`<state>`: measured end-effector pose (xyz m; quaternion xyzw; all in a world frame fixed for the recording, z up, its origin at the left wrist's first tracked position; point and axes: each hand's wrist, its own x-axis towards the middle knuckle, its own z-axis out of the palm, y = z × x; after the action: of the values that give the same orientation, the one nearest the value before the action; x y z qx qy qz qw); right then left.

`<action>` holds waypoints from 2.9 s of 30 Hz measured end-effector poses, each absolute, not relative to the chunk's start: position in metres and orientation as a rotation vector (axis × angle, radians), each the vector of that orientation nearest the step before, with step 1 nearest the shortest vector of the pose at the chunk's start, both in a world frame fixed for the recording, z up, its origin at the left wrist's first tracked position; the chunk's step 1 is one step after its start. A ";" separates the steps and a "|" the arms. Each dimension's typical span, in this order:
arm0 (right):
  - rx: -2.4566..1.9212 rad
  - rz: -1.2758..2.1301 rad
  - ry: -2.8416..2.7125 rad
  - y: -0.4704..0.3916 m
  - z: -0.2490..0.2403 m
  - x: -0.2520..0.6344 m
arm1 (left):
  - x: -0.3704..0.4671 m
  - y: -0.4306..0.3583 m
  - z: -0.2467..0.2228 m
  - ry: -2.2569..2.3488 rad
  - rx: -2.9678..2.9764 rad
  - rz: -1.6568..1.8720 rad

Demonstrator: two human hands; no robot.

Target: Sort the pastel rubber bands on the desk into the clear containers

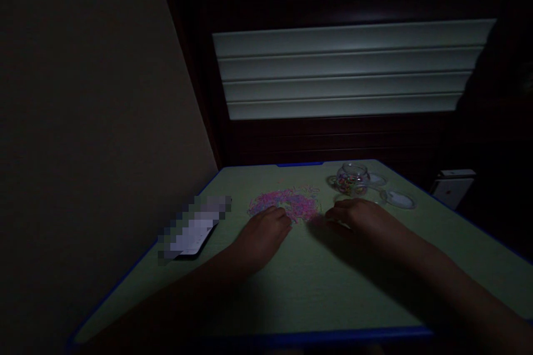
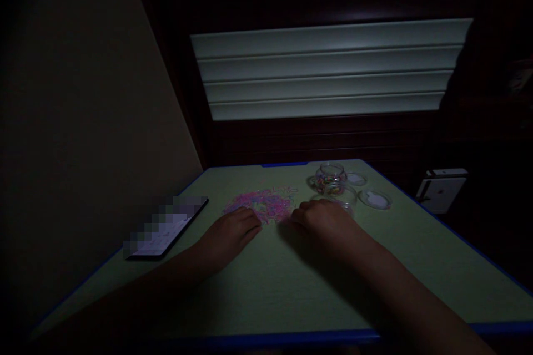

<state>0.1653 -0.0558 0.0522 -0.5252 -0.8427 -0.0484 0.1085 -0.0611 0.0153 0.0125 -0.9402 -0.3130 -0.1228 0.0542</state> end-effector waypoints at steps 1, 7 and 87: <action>-1.546 -0.146 -2.479 -0.056 0.052 0.165 | -0.061 0.015 0.012 -0.951 -2.850 -0.364; -1.559 -0.139 -2.472 -0.056 0.053 0.165 | -0.061 0.018 0.009 -0.918 -2.814 -0.338; -1.224 -0.256 -2.516 -0.056 0.043 0.153 | -0.054 -0.003 0.016 -0.426 -2.723 -0.713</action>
<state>0.1530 -0.0563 0.0432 -0.4297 -0.8832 -0.0898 0.1651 -0.0541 -0.0026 0.0161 -0.9462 -0.1479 -0.2476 0.1470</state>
